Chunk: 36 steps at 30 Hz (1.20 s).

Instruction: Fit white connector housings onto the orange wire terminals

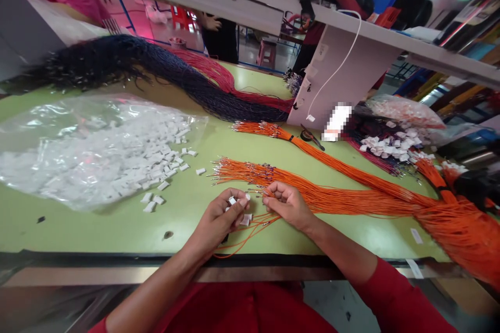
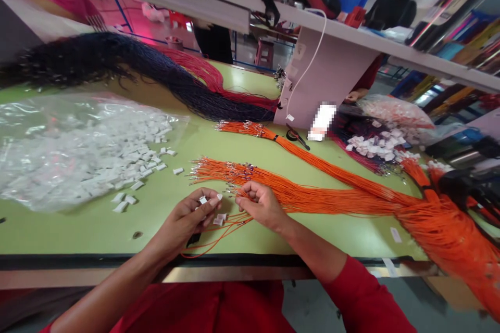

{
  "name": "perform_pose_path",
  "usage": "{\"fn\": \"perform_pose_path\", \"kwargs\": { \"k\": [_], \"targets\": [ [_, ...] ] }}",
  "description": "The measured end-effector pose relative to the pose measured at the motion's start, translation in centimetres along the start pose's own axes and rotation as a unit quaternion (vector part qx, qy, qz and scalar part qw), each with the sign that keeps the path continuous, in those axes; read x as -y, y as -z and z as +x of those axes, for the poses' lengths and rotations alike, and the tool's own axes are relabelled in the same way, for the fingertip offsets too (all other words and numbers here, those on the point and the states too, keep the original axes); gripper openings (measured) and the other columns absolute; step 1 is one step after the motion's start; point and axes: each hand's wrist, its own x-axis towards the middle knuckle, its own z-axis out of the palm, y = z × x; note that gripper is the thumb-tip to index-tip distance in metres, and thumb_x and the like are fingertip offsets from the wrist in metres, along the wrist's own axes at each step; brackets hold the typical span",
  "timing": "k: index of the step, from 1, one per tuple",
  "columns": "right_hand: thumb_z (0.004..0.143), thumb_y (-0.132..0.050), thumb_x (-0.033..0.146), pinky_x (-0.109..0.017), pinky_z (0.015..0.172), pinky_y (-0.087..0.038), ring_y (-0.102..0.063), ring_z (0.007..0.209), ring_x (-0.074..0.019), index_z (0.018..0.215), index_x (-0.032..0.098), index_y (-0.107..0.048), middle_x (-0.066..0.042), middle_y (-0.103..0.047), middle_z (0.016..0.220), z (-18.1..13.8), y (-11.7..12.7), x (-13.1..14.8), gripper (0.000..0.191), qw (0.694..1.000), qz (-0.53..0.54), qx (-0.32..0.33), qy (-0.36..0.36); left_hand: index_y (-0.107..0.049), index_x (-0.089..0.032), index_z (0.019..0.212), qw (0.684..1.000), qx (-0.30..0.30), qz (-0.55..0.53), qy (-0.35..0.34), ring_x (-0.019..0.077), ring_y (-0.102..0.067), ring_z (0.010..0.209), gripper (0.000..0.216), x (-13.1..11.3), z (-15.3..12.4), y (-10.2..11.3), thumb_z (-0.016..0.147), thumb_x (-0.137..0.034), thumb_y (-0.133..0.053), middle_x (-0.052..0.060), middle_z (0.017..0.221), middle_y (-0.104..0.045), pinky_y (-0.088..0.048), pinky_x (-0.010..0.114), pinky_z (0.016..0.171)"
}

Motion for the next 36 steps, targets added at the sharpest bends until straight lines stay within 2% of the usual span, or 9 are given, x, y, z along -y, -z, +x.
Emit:
{"fn": "perform_pose_path", "kwargs": {
  "k": [6, 12, 16, 20, 22, 27, 31, 36],
  "targets": [
    [0.075, -0.077, 0.041, -0.021, 0.051, -0.035, -0.046, 0.052, -0.0076, 0.079, 0.020, -0.056, 0.006, -0.056, 0.063, -0.1, -0.2, 0.2, 0.030, 1.000, 0.003, 0.004, -0.005, -0.061, -0.020, 0.087, 0.999, 0.016, -0.037, -0.002, 0.0074, -0.040, 0.046, 0.027, 0.0, 0.0, -0.6, 0.080, -0.041, -0.077, -0.005, 0.056, -0.053, -0.035, 0.021, 0.051],
    [0.077, -0.076, 0.047, -0.022, 0.052, -0.033, -0.043, 0.054, -0.0075, 0.080, 0.019, -0.057, 0.005, -0.054, 0.065, -0.3, 0.0, 0.9, 0.034, 1.000, -0.019, 0.006, 0.004, -0.062, -0.020, 0.090, 0.999, 0.032, 0.005, -0.004, 0.0089, -0.043, 0.048, 0.030, 0.3, 0.2, -0.6, 0.081, -0.045, -0.075, -0.002, 0.059, -0.058, -0.025, 0.020, 0.045],
    [0.077, -0.075, 0.051, -0.022, 0.052, -0.033, -0.043, 0.053, -0.0083, 0.077, 0.019, -0.059, 0.005, -0.053, 0.061, -0.3, 0.1, 1.0, 0.036, 1.000, -0.014, 0.010, -0.012, -0.061, -0.020, 0.088, 0.999, 0.034, 0.005, -0.005, 0.0094, -0.044, 0.049, 0.031, 0.5, 0.2, -0.5, 0.082, -0.047, -0.074, -0.003, 0.057, -0.055, -0.027, 0.020, 0.047],
    [0.075, -0.077, 0.044, -0.022, 0.053, -0.033, -0.044, 0.052, -0.0083, 0.075, 0.018, -0.061, 0.004, -0.055, 0.061, -0.3, 0.0, 0.8, 0.030, 1.000, 0.017, -0.015, -0.009, -0.060, -0.019, 0.088, 0.999, 0.039, 0.005, -0.003, 0.0096, -0.045, 0.051, 0.035, 0.6, 0.2, -0.4, 0.082, -0.051, -0.073, -0.006, 0.053, -0.049, -0.032, 0.021, 0.051],
    [0.074, -0.077, 0.040, -0.021, 0.052, -0.033, -0.043, 0.052, -0.0077, 0.076, 0.018, -0.062, 0.004, -0.056, 0.063, -0.3, 0.1, 0.6, 0.028, 0.999, 0.026, -0.021, -0.002, -0.060, -0.019, 0.089, 0.999, 0.045, 0.012, -0.002, 0.0089, -0.043, 0.050, 0.037, 0.7, 0.2, -0.3, 0.083, -0.053, -0.072, -0.005, 0.055, -0.051, -0.029, 0.021, 0.050],
    [0.078, -0.075, 0.037, -0.020, 0.049, -0.028, -0.036, 0.051, -0.0066, 0.077, 0.017, -0.062, 0.006, -0.051, 0.062, -0.4, 0.3, 0.0, 0.024, 1.000, 0.011, 0.013, -0.003, -0.058, -0.018, 0.091, 0.997, 0.068, 0.027, -0.001, 0.0056, -0.033, 0.046, 0.038, 0.9, 0.4, -0.2, 0.085, -0.054, -0.069, -0.002, 0.066, -0.059, -0.022, 0.020, 0.046],
    [0.081, -0.071, 0.033, -0.020, 0.050, -0.030, -0.037, 0.054, -0.0070, 0.079, 0.017, -0.062, 0.005, -0.051, 0.065, -0.6, 0.2, -0.5, 0.019, 0.999, -0.023, 0.016, 0.019, -0.058, -0.018, 0.093, 0.996, 0.073, 0.050, -0.025, 0.0066, -0.035, 0.048, 0.035, 1.3, 0.4, -0.1, 0.087, -0.052, -0.066, -0.003, 0.064, -0.058, -0.025, 0.021, 0.048],
    [0.081, -0.068, 0.029, -0.021, 0.053, -0.035, -0.044, 0.057, -0.0084, 0.078, 0.018, -0.059, 0.003, -0.055, 0.067, -1.0, -0.6, -0.6, 0.014, 0.989, -0.109, 0.002, 0.095, -0.059, -0.018, 0.091, 0.987, 0.029, 0.131, -0.084, 0.0102, -0.043, 0.055, 0.030, 2.3, 0.2, -0.2, 0.090, -0.048, -0.062, -0.002, 0.065, -0.056, -0.032, 0.022, 0.051]
  ]
}}
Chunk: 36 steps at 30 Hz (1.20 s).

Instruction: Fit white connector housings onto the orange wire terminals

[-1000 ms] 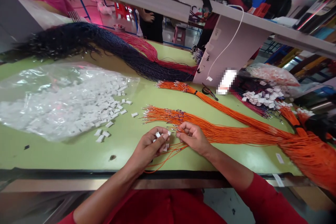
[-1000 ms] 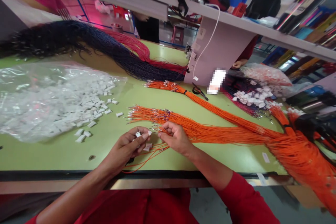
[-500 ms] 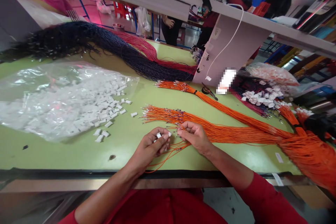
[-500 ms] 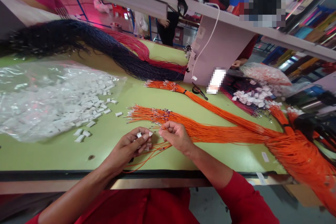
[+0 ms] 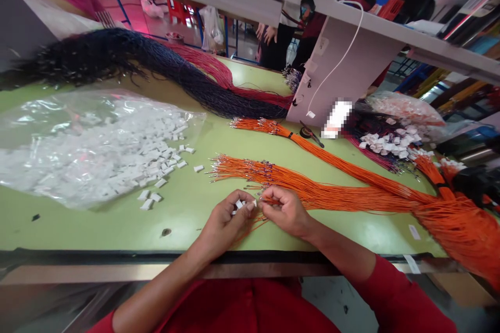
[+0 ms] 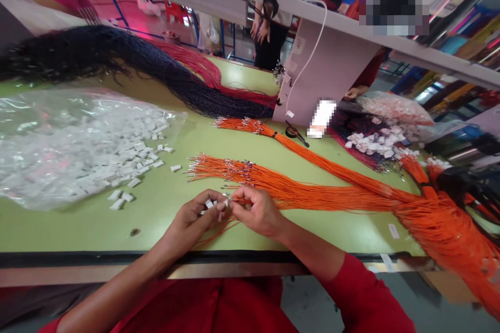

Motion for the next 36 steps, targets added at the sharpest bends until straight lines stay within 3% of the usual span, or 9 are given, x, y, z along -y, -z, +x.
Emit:
{"fn": "perform_pose_path", "kwargs": {
  "k": [12, 16, 20, 26, 32, 36],
  "targets": [
    [0.083, -0.072, 0.045, -0.021, 0.051, -0.040, -0.049, 0.053, -0.0086, 0.082, 0.018, -0.059, 0.003, -0.058, 0.064, 0.5, 0.3, -0.3, 0.030, 0.993, 0.072, 0.059, -0.068, -0.058, -0.018, 0.090, 1.000, 0.002, 0.008, -0.011, 0.0116, -0.045, 0.058, 0.028, 0.7, 0.1, -0.2, 0.092, -0.046, -0.060, -0.001, 0.069, -0.059, -0.037, 0.023, 0.056],
    [0.083, -0.072, 0.047, -0.024, 0.060, -0.045, -0.055, 0.064, -0.0111, 0.085, 0.017, -0.067, -0.001, -0.064, 0.075, 1.0, 0.6, -0.4, 0.031, 0.998, 0.056, 0.027, -0.016, -0.060, -0.018, 0.086, 0.998, 0.008, 0.065, -0.003, 0.0119, -0.043, 0.056, 0.028, 0.0, -0.3, 0.1, 0.090, -0.046, -0.060, -0.002, 0.064, -0.056, -0.034, 0.023, 0.053],
    [0.084, -0.073, 0.043, -0.025, 0.066, -0.045, -0.056, 0.070, -0.0124, 0.084, 0.018, -0.073, -0.001, -0.065, 0.078, 1.2, 0.8, -0.3, 0.026, 0.999, 0.043, 0.010, 0.008, -0.066, -0.018, 0.088, 0.992, 0.014, 0.127, -0.001, 0.0139, -0.051, 0.061, 0.027, -0.3, -0.7, 0.7, 0.090, -0.044, -0.060, 0.002, 0.071, -0.064, -0.038, 0.025, 0.056],
    [0.078, -0.078, 0.043, -0.023, 0.058, -0.040, -0.049, 0.061, -0.0098, 0.082, 0.018, -0.069, 0.002, -0.061, 0.071, 1.0, 0.4, -0.2, 0.028, 0.996, 0.076, 0.020, -0.030, -0.066, -0.019, 0.101, 0.998, -0.013, -0.036, 0.057, 0.0192, -0.065, 0.075, 0.030, -0.1, -0.2, 1.0, 0.082, -0.043, -0.070, 0.004, 0.079, -0.070, -0.051, 0.031, 0.073],
    [0.080, -0.076, 0.046, -0.023, 0.055, -0.036, -0.044, 0.057, -0.0092, 0.077, 0.017, -0.064, 0.003, -0.055, 0.065, 0.7, 0.4, 0.5, 0.032, 0.997, 0.067, 0.027, -0.041, -0.066, -0.018, 0.101, 0.981, -0.010, -0.148, 0.124, 0.0100, -0.050, 0.053, 0.031, -1.2, -0.2, 1.1, 0.081, -0.042, -0.071, -0.006, 0.054, -0.050, -0.045, 0.024, 0.061],
    [0.082, -0.073, 0.045, -0.023, 0.058, -0.039, -0.047, 0.059, -0.0096, 0.079, 0.017, -0.065, 0.003, -0.056, 0.067, 0.7, 0.5, 0.6, 0.029, 0.997, 0.071, 0.022, -0.033, -0.060, -0.021, 0.104, 0.985, -0.026, -0.141, 0.096, 0.0089, -0.048, 0.052, 0.037, -1.2, -0.1, 1.0, 0.079, -0.041, -0.077, -0.004, 0.066, -0.058, -0.036, 0.020, 0.049]
  ]
}}
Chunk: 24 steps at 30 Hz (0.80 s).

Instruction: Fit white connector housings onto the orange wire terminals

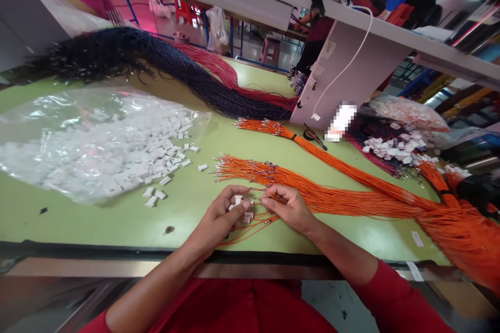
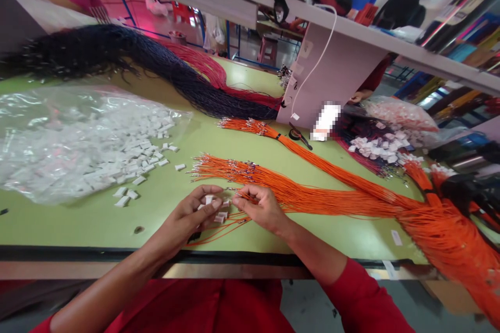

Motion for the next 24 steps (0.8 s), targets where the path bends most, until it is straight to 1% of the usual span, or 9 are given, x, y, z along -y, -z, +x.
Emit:
{"fn": "perform_pose_path", "kwargs": {
  "k": [3, 5, 7, 10, 13, 15, 17, 21, 24],
  "targets": [
    [0.082, -0.074, 0.041, -0.024, 0.061, -0.041, -0.049, 0.062, -0.0104, 0.077, 0.018, -0.065, 0.002, -0.059, 0.070, 0.07, -0.02, -0.07, 0.026, 1.000, -0.006, -0.006, 0.012, -0.061, -0.020, 0.092, 1.000, 0.009, 0.011, -0.024, 0.0120, -0.058, 0.062, 0.032, 0.10, 0.10, -0.07, 0.077, -0.040, -0.080, -0.001, 0.072, -0.063, -0.042, 0.021, 0.054],
    [0.082, -0.073, 0.040, -0.024, 0.062, -0.042, -0.050, 0.063, -0.0109, 0.077, 0.018, -0.065, 0.002, -0.060, 0.071, 0.07, -0.02, -0.11, 0.024, 1.000, -0.009, -0.008, 0.012, -0.066, -0.019, 0.090, 0.999, 0.025, 0.017, -0.024, 0.0136, -0.060, 0.065, 0.028, 0.09, 0.08, -0.07, 0.078, -0.040, -0.079, 0.001, 0.072, -0.065, -0.045, 0.023, 0.060],
    [0.083, -0.072, 0.041, -0.024, 0.062, -0.042, -0.051, 0.063, -0.0112, 0.077, 0.019, -0.065, 0.002, -0.060, 0.071, 0.01, -0.01, -0.11, 0.024, 1.000, -0.009, -0.011, 0.008, -0.070, -0.019, 0.100, 0.999, 0.030, 0.010, -0.011, 0.0135, -0.059, 0.064, 0.029, 0.08, 0.04, -0.03, 0.080, -0.040, -0.077, 0.002, 0.072, -0.066, -0.042, 0.023, 0.057],
    [0.083, -0.072, 0.042, -0.024, 0.062, -0.043, -0.051, 0.064, -0.0116, 0.078, 0.019, -0.065, 0.001, -0.060, 0.072, -0.11, 0.00, -0.04, 0.025, 1.000, -0.008, -0.015, 0.006, -0.070, -0.019, 0.115, 0.999, 0.038, -0.031, 0.016, 0.0097, -0.050, 0.054, 0.041, 0.17, 0.02, -0.02, 0.081, -0.041, -0.076, 0.003, 0.072, -0.065, -0.029, 0.020, 0.047],
    [0.081, -0.074, 0.042, -0.025, 0.066, -0.045, -0.054, 0.067, -0.0125, 0.078, 0.019, -0.065, 0.000, -0.063, 0.075, -0.15, -0.04, 0.04, 0.025, 1.000, -0.006, -0.018, 0.012, -0.071, -0.017, 0.110, 0.995, 0.061, -0.076, 0.032, 0.0046, -0.036, 0.046, 0.041, 0.20, 0.01, -0.22, 0.079, -0.041, -0.079, 0.001, 0.068, -0.061, -0.018, 0.019, 0.043],
    [0.081, -0.075, 0.042, -0.025, 0.068, -0.045, -0.055, 0.069, -0.0128, 0.077, 0.018, -0.065, 0.000, -0.063, 0.075, -0.11, -0.08, 0.11, 0.026, 1.000, -0.007, -0.017, 0.013, -0.072, -0.016, 0.104, 0.992, 0.063, -0.102, 0.037, 0.0030, -0.032, 0.045, 0.037, 0.06, -0.04, -0.45, 0.077, -0.041, -0.080, 0.001, 0.068, -0.060, -0.017, 0.018, 0.042],
    [0.081, -0.075, 0.041, -0.025, 0.067, -0.044, -0.055, 0.069, -0.0127, 0.077, 0.018, -0.065, 0.000, -0.063, 0.075, -0.06, -0.10, 0.14, 0.026, 1.000, -0.008, -0.015, 0.015, -0.072, -0.015, 0.099, 0.989, 0.055, -0.126, 0.047, 0.0029, -0.034, 0.045, 0.036, -0.17, -0.12, -0.65, 0.078, -0.043, -0.078, 0.002, 0.072, -0.061, -0.018, 0.018, 0.041],
    [0.081, -0.074, 0.040, -0.024, 0.063, -0.042, -0.052, 0.065, -0.0116, 0.076, 0.018, -0.064, 0.001, -0.061, 0.072, -0.04, -0.12, 0.12, 0.024, 1.000, -0.009, -0.016, 0.015, -0.072, -0.012, 0.103, 0.984, 0.035, -0.155, 0.082, 0.0030, -0.036, 0.045, 0.042, -0.49, -0.24, -0.84, 0.076, -0.042, -0.080, 0.003, 0.074, -0.061, -0.017, 0.017, 0.037],
    [0.081, -0.074, 0.039, -0.024, 0.062, -0.043, -0.051, 0.064, -0.0117, 0.076, 0.018, -0.064, 0.001, -0.061, 0.072, -0.09, -0.10, 0.09, 0.024, 1.000, -0.010, -0.015, 0.012, -0.068, -0.013, 0.102, 0.981, 0.022, -0.172, 0.089, 0.0028, -0.037, 0.045, 0.041, -0.43, -0.25, -0.95, 0.073, -0.037, -0.084, 0.004, 0.075, -0.063, -0.019, 0.016, 0.038]
  ]
}}
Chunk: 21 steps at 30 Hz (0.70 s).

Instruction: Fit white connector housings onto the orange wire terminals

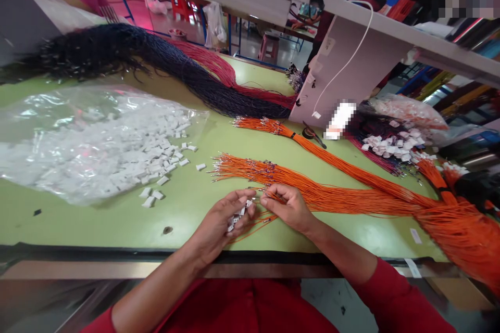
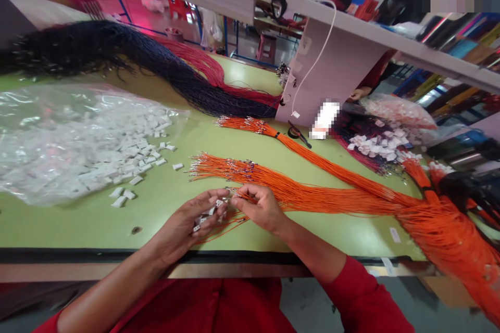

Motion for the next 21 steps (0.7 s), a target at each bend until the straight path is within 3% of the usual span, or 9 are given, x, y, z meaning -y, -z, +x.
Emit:
{"fn": "perform_pose_path", "kwargs": {
  "k": [7, 12, 21],
  "targets": [
    [0.080, -0.072, 0.038, -0.025, 0.062, -0.043, -0.051, 0.064, -0.0121, 0.073, 0.018, -0.063, 0.000, -0.061, 0.071, -0.14, 0.06, 0.30, 0.022, 1.000, -0.013, -0.009, 0.010, -0.059, -0.015, 0.076, 0.999, -0.011, 0.010, -0.033, 0.0033, -0.035, 0.046, 0.034, 0.06, 0.11, -0.14, 0.076, -0.041, -0.081, 0.001, 0.068, -0.059, -0.018, 0.016, 0.038],
    [0.080, -0.071, 0.034, -0.023, 0.053, -0.037, -0.043, 0.056, -0.0105, 0.071, 0.018, -0.064, 0.002, -0.053, 0.062, -0.40, -0.23, 0.66, 0.019, 0.998, -0.052, -0.015, 0.008, -0.059, -0.016, 0.076, 1.000, 0.004, 0.004, -0.008, 0.0014, -0.026, 0.043, 0.029, 0.02, 0.08, -0.19, 0.076, -0.036, -0.079, -0.004, 0.065, -0.053, -0.013, 0.016, 0.039],
    [0.082, -0.067, 0.028, -0.024, 0.057, -0.045, -0.053, 0.060, -0.0125, 0.073, 0.018, -0.069, -0.001, -0.062, 0.066, -0.48, -0.50, 0.47, 0.013, 0.995, -0.075, -0.019, 0.056, -0.060, -0.015, 0.078, 1.000, 0.014, -0.014, -0.002, -0.0006, -0.023, 0.040, 0.031, 0.51, 0.27, -0.06, 0.075, -0.037, -0.081, -0.004, 0.063, -0.055, -0.014, 0.016, 0.039]
  ]
}}
